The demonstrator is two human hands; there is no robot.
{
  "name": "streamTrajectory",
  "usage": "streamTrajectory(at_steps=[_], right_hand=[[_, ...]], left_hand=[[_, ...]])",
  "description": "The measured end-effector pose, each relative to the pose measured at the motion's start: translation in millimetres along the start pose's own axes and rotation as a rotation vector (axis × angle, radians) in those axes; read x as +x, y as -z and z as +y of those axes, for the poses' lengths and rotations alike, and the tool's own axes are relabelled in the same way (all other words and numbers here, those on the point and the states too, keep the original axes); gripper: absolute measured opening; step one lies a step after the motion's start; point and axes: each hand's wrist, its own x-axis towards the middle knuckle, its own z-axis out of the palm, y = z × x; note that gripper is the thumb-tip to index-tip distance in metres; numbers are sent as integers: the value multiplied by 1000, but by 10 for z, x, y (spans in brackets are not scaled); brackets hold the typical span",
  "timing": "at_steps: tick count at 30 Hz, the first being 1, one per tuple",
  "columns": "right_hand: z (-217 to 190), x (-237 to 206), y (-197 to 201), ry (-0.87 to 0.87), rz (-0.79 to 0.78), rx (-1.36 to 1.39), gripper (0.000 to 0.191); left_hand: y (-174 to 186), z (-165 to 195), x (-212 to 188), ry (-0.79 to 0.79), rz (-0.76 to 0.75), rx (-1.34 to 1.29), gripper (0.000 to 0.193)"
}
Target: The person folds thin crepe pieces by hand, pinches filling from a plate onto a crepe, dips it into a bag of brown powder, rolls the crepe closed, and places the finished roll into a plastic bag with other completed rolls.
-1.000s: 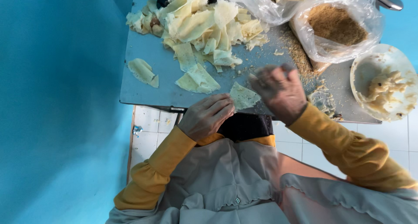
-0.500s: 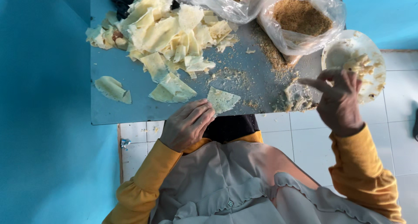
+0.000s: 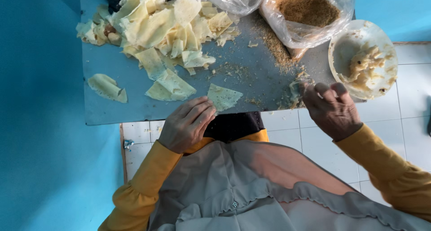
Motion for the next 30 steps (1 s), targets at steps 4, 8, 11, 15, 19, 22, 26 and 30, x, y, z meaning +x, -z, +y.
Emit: streamTrajectory(at_steps=[4,8,11,15,19,22,26,30], right_hand=[[142,221,166,-130,-25,194,23],[-67,640,369,-265,158,589,48],[-332,1058,400,-97,275,835,61],[-553,1387,428,-1,256,710,66],[-595,1486,446,96,306,536,61],[-643,1509,445,149,334,359,56],[-673,1587,457,279,298,-59,55],[-489,1626,522,296,245,95,28]], left_hand=[[15,7,-23,-6,13,-6,24],[27,5,-26,-22,24,17,24],[41,-3,-16,-42,32,31,24],[71,1,-23,-37,24,25,24],[60,-12,-25,-18,41,10,22],[39,-11,-31,1,37,-10,22],[45,-5,-33,1,23,-8,23],[80,3,-39,-15,22,-22,23]])
